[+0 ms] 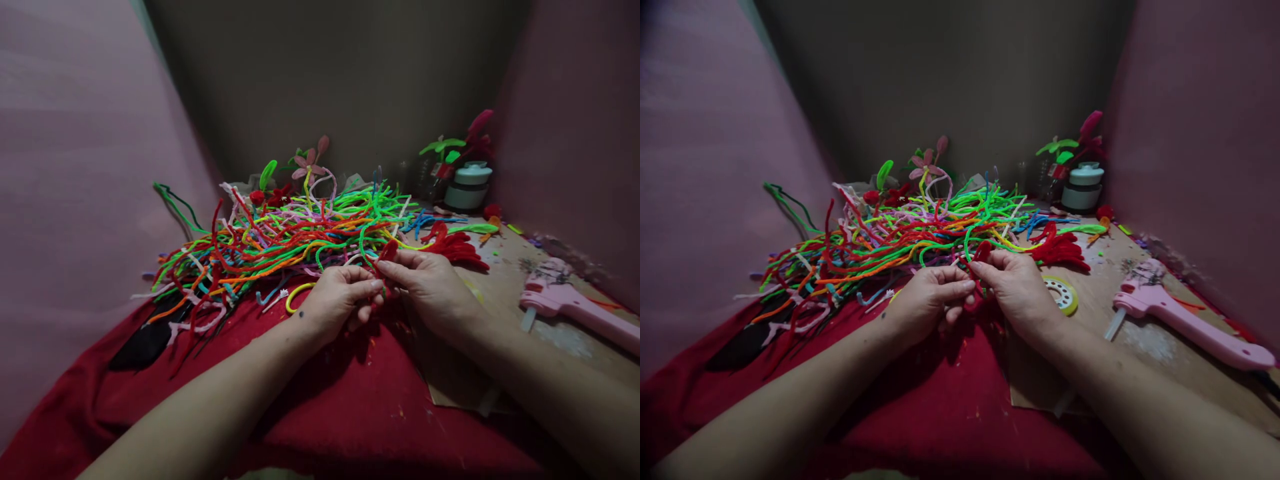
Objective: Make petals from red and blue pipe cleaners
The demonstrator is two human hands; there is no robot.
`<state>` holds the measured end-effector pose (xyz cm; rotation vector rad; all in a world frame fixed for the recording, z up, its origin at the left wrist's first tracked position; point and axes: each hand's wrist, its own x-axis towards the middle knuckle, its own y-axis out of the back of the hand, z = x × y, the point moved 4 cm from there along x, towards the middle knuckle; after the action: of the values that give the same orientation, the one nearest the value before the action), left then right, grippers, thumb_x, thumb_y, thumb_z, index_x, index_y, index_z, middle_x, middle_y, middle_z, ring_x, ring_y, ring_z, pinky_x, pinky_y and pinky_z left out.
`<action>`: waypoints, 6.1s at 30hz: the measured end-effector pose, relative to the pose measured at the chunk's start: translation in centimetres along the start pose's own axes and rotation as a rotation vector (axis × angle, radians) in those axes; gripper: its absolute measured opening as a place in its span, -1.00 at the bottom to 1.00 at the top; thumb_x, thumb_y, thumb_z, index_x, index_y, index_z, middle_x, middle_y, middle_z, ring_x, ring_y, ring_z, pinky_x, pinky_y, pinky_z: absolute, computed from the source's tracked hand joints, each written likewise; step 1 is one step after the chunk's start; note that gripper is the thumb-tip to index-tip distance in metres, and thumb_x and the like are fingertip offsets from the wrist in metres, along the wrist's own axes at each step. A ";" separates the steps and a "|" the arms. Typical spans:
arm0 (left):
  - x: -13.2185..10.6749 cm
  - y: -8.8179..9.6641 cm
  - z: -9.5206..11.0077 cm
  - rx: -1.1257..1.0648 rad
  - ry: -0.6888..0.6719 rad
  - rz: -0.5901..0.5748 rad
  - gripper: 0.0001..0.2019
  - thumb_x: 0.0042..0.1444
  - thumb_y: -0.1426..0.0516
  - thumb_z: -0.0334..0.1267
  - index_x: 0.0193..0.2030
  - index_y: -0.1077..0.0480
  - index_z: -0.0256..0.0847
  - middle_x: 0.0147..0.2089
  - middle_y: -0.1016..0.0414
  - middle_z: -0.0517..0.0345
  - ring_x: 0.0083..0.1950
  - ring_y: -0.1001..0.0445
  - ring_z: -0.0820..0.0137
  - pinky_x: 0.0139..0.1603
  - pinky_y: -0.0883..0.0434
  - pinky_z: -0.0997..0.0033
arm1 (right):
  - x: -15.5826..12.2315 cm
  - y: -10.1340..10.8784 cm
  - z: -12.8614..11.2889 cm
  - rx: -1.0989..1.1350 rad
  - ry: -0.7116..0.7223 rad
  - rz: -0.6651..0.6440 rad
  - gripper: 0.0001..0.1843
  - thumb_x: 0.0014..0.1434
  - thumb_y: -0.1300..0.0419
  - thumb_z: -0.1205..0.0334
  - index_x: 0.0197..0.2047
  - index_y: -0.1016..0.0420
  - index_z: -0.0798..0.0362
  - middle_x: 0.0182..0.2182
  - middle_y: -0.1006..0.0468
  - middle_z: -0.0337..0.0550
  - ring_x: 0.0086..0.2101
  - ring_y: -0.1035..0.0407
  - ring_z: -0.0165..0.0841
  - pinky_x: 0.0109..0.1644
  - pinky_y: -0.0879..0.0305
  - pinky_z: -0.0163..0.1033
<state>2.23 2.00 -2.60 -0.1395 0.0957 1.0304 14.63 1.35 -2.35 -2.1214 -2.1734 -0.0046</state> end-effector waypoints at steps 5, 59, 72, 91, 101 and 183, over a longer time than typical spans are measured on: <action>-0.3 -0.3 0.4 0.041 0.062 -0.017 -0.86 0.02 -0.12 -0.23 -0.43 -0.28 -0.25 -0.63 -0.33 0.32 -0.78 -0.16 0.65 -0.83 0.02 0.67 | -0.1 0.0 -0.6 -0.187 0.097 0.057 -0.81 0.01 -0.18 0.15 -0.46 -0.40 0.12 -0.60 -0.41 -0.26 -0.59 -0.20 -0.47 -0.52 -0.12 -0.34; -1.3 0.2 2.9 0.447 -0.451 0.304 -0.82 0.06 -0.11 -0.19 -0.47 -0.32 -0.23 -0.52 -0.30 0.25 -0.50 -0.23 0.55 -0.44 -0.23 0.56 | -0.1 0.0 -0.7 -0.194 -0.001 0.036 -0.69 -0.07 -0.18 0.10 -0.66 -0.21 0.07 -0.76 -0.20 -0.35 -0.70 -0.03 -0.54 -0.64 0.12 -0.36; 0.3 1.5 1.2 -0.120 -0.142 0.099 -0.80 -0.11 -0.26 -0.24 -0.37 -0.38 -0.28 -0.53 -0.34 0.27 -0.60 -0.23 0.65 -0.59 -0.16 0.62 | -0.7 -0.9 -0.3 -0.112 -0.121 -0.086 -0.75 -0.13 -0.25 0.12 -0.63 -0.41 0.13 -0.77 -0.25 -0.33 -0.72 -0.01 -0.56 -0.64 0.15 -0.35; 0.3 1.3 0.9 -0.088 -0.048 0.040 -0.80 -0.05 -0.21 -0.23 -0.46 -0.26 -0.26 -0.62 -0.29 0.30 -0.71 -0.14 0.65 -0.72 -0.08 0.64 | -0.7 -1.1 -0.1 -0.121 -0.132 -0.129 -0.78 -0.09 -0.21 0.17 -0.63 -0.40 0.12 -0.76 -0.30 -0.30 -0.72 -0.01 -0.56 -0.64 0.14 -0.35; 0.2 1.1 1.6 -0.033 -0.070 0.062 -0.95 -0.11 -0.09 -0.43 -0.50 -0.25 -0.25 -0.72 -0.19 0.32 -0.74 -0.07 0.60 -0.78 -0.06 0.62 | -0.7 -1.0 -0.2 -0.289 -0.123 -0.096 -0.80 -0.07 -0.17 0.24 -0.64 -0.40 0.14 -0.79 -0.22 -0.35 -0.73 0.00 -0.57 -0.65 0.15 -0.37; 0.0 1.8 2.5 0.101 -0.130 0.089 -0.76 -0.13 -0.26 -0.23 -0.30 -0.43 -0.29 -0.43 -0.42 0.21 -0.58 -0.25 0.64 -0.61 -0.15 0.61 | -0.4 -0.5 0.3 0.069 -0.159 -0.070 -0.81 -0.08 -0.24 0.22 -0.59 -0.33 0.11 -0.75 -0.27 -0.35 -0.73 -0.09 -0.54 -0.65 0.03 -0.37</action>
<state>0.68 3.35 -0.23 0.0241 0.0359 1.1183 14.09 0.91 -2.64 -2.0730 -2.2964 0.2383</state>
